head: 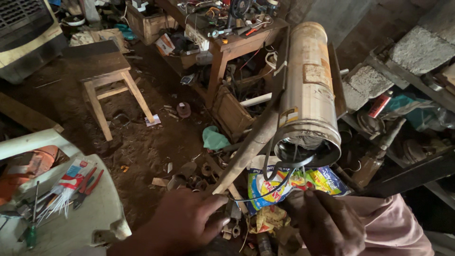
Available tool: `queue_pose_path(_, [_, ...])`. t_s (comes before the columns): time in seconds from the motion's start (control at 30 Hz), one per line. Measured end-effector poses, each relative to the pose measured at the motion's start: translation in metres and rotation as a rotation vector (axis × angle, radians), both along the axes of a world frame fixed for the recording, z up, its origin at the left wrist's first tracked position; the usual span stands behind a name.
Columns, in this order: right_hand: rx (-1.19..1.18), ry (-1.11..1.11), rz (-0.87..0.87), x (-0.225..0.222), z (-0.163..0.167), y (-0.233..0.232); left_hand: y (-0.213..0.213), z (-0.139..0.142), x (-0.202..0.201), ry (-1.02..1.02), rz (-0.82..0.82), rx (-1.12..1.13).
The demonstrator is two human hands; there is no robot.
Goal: The person works on a cylindrical metal water heater tank mounted on a wooden stand, threading a cable and internal wiring into its open end and pressing the internal components into place by hand. They repeatedly reposition the tank, adjust the wires inside, and press the parts to seat them.
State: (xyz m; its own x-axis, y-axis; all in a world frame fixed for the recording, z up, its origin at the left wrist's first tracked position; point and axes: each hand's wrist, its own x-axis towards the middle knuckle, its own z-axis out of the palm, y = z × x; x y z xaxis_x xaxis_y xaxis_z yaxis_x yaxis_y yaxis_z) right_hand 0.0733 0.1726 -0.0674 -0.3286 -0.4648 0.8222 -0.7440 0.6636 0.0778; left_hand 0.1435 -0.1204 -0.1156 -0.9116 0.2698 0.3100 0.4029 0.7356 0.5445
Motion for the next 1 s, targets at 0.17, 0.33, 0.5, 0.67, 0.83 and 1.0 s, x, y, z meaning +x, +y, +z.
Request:
queue_pose_path(0.17, [-0.024,-0.089,-0.091,0.000,-0.007,0.008,0.002,0.000,-0.001,0.025,-0.010,0.049])
queue_pose_path(0.33, [-0.082,-0.068,-0.071,-0.001,-0.005,-0.005,0.003,-0.002,-0.004,-0.030,-0.050,0.037])
queue_pose_path(0.5, [-0.045,-0.016,-0.055,-0.007,-0.001,-0.017,0.002,-0.003,-0.004,-0.024,-0.047,0.015])
queue_pose_path(0.67, [0.038,0.043,-0.029,-0.007,-0.002,-0.012,0.001,-0.003,-0.004,0.042,-0.041,0.051])
queue_pose_path(0.83, [0.069,-0.010,-0.072,-0.001,-0.006,-0.003,-0.001,-0.002,-0.007,-0.039,-0.049,0.026])
queue_pose_path(1.0, [0.037,-0.009,-0.104,0.001,-0.011,0.002,0.000,-0.001,-0.007,0.062,-0.088,0.070])
